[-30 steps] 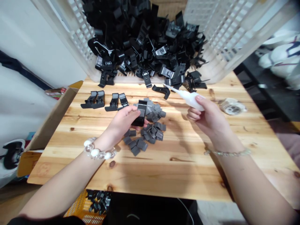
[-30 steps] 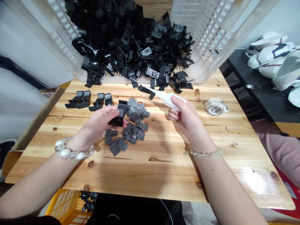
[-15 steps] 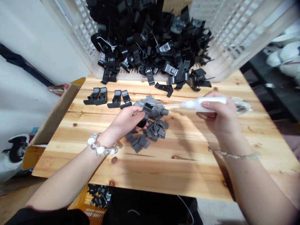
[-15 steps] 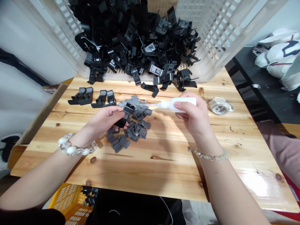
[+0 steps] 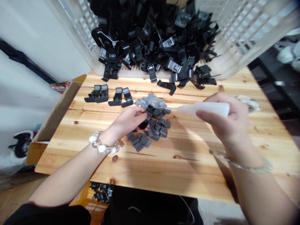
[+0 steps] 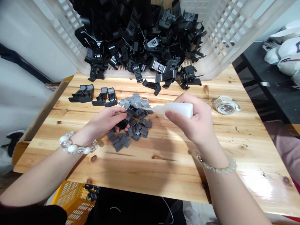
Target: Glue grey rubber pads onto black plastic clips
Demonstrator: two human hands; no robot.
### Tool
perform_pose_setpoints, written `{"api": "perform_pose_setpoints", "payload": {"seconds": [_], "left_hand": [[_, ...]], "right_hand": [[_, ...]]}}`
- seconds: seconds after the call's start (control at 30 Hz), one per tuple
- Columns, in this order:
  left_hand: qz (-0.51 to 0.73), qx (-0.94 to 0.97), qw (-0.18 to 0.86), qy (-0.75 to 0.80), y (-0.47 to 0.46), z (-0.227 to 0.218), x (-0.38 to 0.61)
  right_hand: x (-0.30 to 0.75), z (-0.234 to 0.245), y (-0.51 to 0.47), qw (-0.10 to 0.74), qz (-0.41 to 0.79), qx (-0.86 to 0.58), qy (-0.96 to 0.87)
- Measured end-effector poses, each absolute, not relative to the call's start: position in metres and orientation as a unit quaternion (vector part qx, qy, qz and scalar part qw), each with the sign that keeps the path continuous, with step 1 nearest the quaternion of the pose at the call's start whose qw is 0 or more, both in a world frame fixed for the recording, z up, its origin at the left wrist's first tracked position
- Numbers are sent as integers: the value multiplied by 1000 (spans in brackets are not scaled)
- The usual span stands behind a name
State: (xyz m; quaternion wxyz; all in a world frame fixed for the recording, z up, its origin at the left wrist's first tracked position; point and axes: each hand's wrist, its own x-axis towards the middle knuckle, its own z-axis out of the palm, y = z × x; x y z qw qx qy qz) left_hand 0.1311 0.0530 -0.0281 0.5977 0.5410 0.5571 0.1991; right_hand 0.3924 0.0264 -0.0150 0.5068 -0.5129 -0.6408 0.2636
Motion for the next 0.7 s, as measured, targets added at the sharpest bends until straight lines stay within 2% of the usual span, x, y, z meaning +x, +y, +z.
{"api": "perform_pose_setpoints", "payload": {"seconds": [0.7], "left_hand": [[199, 545, 597, 554, 51, -27, 129]], "right_hand": [[389, -14, 25, 491, 252, -524, -649]]}}
